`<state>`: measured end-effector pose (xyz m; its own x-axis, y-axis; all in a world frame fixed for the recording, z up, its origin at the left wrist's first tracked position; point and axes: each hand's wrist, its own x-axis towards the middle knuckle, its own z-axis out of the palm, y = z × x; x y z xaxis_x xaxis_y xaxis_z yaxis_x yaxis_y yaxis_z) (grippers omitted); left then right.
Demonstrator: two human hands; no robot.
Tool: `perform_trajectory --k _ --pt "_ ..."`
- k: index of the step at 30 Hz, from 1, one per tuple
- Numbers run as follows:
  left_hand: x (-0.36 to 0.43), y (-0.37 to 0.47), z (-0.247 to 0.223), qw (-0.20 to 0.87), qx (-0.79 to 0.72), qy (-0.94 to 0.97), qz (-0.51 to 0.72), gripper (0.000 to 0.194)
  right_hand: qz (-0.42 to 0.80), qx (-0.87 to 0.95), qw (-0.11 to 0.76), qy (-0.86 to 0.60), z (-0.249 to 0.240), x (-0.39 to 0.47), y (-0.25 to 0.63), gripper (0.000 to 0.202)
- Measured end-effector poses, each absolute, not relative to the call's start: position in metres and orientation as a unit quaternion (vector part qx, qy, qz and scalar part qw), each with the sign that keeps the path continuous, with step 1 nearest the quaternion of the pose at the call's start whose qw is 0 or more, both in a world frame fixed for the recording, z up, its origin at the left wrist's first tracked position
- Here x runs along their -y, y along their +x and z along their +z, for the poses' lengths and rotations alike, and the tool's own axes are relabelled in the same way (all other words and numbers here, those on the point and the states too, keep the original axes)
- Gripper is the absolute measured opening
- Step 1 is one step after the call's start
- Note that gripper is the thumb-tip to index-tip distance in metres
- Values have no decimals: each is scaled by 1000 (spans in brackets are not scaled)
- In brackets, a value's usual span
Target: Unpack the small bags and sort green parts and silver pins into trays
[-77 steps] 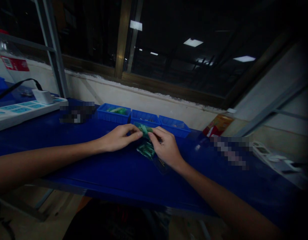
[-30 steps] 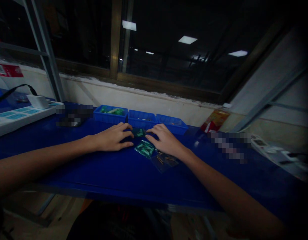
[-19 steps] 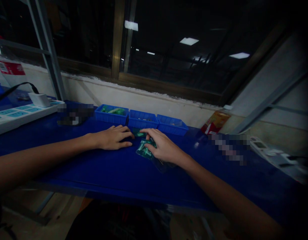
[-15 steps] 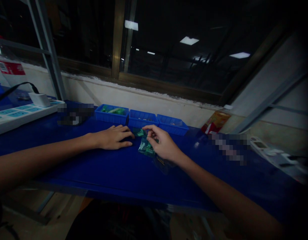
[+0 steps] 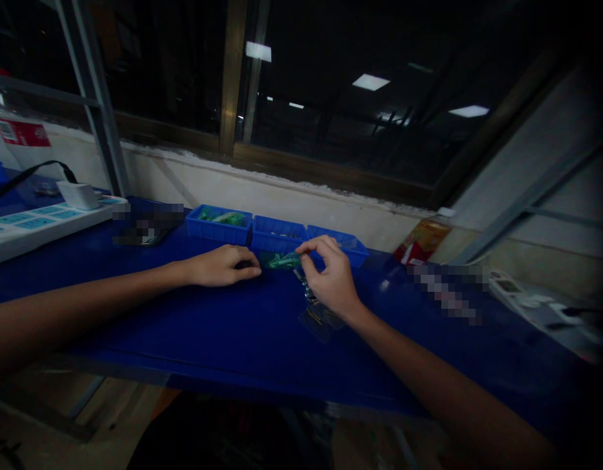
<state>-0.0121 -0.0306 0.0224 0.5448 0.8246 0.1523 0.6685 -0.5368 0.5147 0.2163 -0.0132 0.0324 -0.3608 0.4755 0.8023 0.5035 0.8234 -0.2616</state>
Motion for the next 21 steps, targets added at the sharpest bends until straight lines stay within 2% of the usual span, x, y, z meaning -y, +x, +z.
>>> perform_trajectory --k 5,8,10,13,18,21 --pt "46 1 39 492 -460 659 334 52 -113 841 496 -187 39 32 214 15" --pt "56 9 43 589 -422 576 379 39 -143 846 494 -141 40 37 214 17" --pt "59 11 43 608 -410 532 424 29 -141 850 487 -140 40 37 215 17" --pt "57 11 40 602 -412 487 480 25 -122 863 462 -164 38 35 218 16" --pt "56 11 39 602 -390 525 458 17 -115 894 407 -148 34 38 222 17" --pt "59 12 41 544 -377 575 481 13 -134 882 424 -157 36 39 220 18"
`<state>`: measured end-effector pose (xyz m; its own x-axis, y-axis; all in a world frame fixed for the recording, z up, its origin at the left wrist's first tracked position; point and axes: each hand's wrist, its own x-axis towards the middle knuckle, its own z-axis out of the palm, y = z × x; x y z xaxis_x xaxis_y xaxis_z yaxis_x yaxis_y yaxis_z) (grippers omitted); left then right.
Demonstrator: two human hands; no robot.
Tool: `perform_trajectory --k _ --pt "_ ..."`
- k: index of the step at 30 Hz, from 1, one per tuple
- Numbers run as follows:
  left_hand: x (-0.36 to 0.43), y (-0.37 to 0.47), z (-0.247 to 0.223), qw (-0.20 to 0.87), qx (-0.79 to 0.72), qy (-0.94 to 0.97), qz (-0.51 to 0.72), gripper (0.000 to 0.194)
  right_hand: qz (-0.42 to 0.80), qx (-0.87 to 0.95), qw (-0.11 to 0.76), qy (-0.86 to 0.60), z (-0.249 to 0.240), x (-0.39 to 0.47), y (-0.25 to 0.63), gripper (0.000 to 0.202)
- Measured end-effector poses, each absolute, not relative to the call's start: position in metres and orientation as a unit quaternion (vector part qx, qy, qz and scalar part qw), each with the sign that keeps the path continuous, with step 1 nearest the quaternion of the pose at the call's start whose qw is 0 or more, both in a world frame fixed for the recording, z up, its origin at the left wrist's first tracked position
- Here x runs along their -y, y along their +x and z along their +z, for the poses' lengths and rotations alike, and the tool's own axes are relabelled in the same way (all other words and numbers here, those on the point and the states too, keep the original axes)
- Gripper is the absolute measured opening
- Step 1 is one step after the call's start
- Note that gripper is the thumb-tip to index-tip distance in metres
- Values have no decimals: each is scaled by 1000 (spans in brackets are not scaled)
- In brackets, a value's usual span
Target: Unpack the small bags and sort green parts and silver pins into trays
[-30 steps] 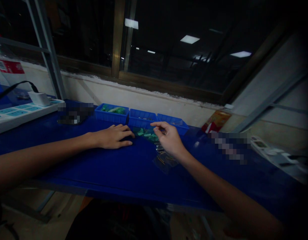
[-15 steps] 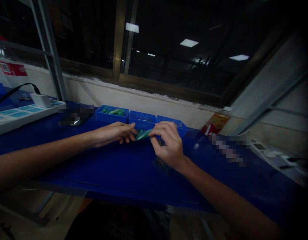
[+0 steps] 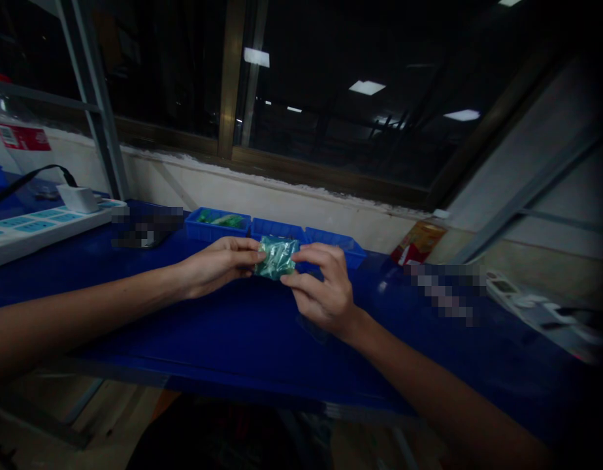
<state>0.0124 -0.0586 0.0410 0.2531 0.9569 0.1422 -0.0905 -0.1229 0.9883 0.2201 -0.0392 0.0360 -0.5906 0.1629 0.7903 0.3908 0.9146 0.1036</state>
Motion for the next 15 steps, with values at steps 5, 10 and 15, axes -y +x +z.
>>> perform_trajectory --k 5,10,15 --pt "61 8 43 257 -394 713 519 12 -4 856 448 -257 44 36 212 15" --pt "67 5 37 -30 -331 852 404 12 349 817 358 -288 41 31 205 32" --pt "64 6 35 -22 -342 868 360 16 415 755 386 -329 33 26 201 25"
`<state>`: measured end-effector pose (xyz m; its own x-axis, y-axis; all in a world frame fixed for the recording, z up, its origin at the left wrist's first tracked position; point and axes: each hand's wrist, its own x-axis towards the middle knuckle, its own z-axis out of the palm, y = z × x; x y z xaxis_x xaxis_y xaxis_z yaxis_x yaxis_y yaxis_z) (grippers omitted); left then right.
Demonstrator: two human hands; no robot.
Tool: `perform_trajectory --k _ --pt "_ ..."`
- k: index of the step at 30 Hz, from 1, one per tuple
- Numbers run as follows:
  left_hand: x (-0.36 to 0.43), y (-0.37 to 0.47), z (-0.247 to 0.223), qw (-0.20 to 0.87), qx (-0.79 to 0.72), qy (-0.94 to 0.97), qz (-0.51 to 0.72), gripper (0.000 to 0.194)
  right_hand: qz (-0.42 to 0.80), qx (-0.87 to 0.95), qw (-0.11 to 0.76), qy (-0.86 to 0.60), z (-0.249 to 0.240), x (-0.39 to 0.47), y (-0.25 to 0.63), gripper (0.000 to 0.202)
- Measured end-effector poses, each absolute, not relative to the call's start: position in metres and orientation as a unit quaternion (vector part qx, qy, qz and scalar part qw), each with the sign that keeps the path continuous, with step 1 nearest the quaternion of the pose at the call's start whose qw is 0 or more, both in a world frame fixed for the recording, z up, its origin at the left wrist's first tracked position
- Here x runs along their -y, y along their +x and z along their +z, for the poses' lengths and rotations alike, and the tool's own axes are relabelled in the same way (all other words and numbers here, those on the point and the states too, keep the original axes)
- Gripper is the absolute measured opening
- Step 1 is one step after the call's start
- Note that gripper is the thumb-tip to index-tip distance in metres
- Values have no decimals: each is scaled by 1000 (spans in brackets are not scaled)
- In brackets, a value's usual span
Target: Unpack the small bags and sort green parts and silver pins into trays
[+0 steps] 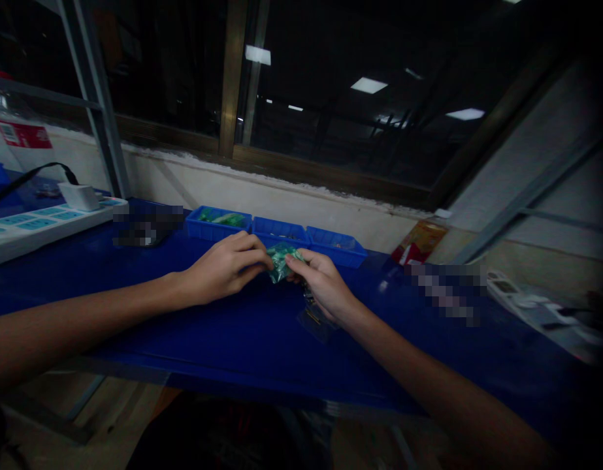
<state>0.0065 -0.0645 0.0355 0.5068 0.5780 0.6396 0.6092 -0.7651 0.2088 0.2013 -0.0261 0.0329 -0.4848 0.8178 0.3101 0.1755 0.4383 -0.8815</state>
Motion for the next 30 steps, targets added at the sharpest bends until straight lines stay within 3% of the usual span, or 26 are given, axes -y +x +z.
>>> perform_trajectory --k 4,8,10,12,16,19,22,26,30 --pt "57 8 36 -217 417 -800 -372 25 270 795 437 -323 32 27 205 16" --pt "54 9 35 -510 455 -639 -354 51 58 882 393 -253 30 30 209 8" --pt "56 11 36 -584 445 -583 -348 54 13 903 370 -216 29 30 210 7" --pt "57 13 35 -603 439 -560 -360 45 -22 915 354 -193 28 30 210 9" --pt "55 13 32 -561 441 -561 -418 19 -65 925 325 -186 29 29 211 12" --pt "48 10 29 -482 460 -588 -458 17 -53 923 318 -210 30 27 211 11" --pt "43 5 28 -334 473 -657 -483 15 -15 920 322 -224 30 26 210 11" --pt "47 1 27 -74 463 -761 -449 13 80 901 346 -250 27 24 207 11" --pt "55 3 26 28 389 -818 -423 14 279 838 350 -312 27 24 204 9"
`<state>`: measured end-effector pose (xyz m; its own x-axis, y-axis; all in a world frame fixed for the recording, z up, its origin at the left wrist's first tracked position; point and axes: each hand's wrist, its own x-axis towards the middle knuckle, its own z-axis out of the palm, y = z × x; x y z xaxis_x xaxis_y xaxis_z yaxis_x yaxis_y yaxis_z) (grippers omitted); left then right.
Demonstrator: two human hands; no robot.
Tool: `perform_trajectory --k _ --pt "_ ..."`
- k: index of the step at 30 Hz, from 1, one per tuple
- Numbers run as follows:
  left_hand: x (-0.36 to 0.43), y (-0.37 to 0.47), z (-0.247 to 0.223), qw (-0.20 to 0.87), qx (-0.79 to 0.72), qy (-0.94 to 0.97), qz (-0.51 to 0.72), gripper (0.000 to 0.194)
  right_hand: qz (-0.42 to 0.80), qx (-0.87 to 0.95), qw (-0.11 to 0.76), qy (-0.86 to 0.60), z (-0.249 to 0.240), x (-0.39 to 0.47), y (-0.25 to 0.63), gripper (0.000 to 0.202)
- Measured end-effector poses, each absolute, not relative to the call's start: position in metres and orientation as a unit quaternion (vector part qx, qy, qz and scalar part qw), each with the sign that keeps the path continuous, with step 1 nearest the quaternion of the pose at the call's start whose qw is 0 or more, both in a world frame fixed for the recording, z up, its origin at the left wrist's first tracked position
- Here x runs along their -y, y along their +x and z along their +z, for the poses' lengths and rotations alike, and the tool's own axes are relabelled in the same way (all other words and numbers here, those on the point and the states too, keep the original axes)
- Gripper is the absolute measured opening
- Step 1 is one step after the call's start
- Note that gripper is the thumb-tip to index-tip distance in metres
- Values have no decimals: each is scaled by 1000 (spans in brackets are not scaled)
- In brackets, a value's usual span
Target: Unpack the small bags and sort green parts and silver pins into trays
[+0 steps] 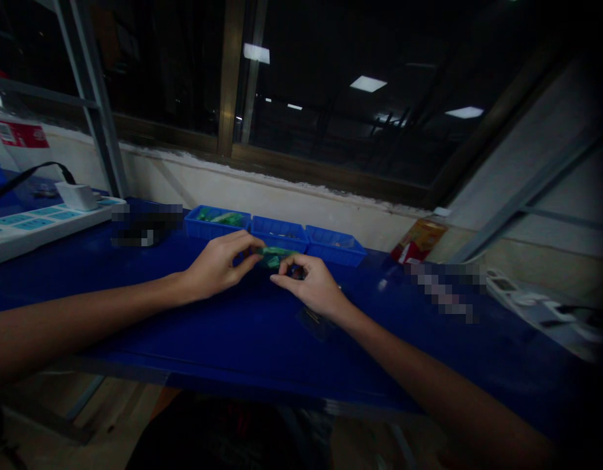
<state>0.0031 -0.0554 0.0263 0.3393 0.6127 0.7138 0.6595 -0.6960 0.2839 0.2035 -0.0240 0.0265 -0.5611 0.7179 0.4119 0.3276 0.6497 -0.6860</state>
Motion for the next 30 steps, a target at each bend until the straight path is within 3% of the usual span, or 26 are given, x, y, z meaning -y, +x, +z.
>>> perform_trajectory --k 4,9,14,18,20,22,26,30 --pt "57 3 27 53 345 -847 -402 21 498 769 282 -283 32 26 206 20" --pt "52 0 28 82 355 -855 -369 25 544 731 291 -292 34 26 207 24" --pt "51 3 29 -20 396 -834 -383 22 336 817 339 -325 25 21 205 17" --pt "53 10 32 -266 475 -753 -370 41 64 901 320 -287 21 20 210 19" --pt "55 12 32 -381 483 -703 -355 54 -4 918 296 -263 21 21 212 25" --pt "56 14 31 -433 482 -674 -355 53 -28 926 281 -251 23 24 212 28" --pt "53 10 29 -384 494 -683 -377 36 76 912 315 -252 25 26 210 27" --pt "48 4 28 -138 490 -772 -381 26 286 825 370 -318 25 20 207 20"
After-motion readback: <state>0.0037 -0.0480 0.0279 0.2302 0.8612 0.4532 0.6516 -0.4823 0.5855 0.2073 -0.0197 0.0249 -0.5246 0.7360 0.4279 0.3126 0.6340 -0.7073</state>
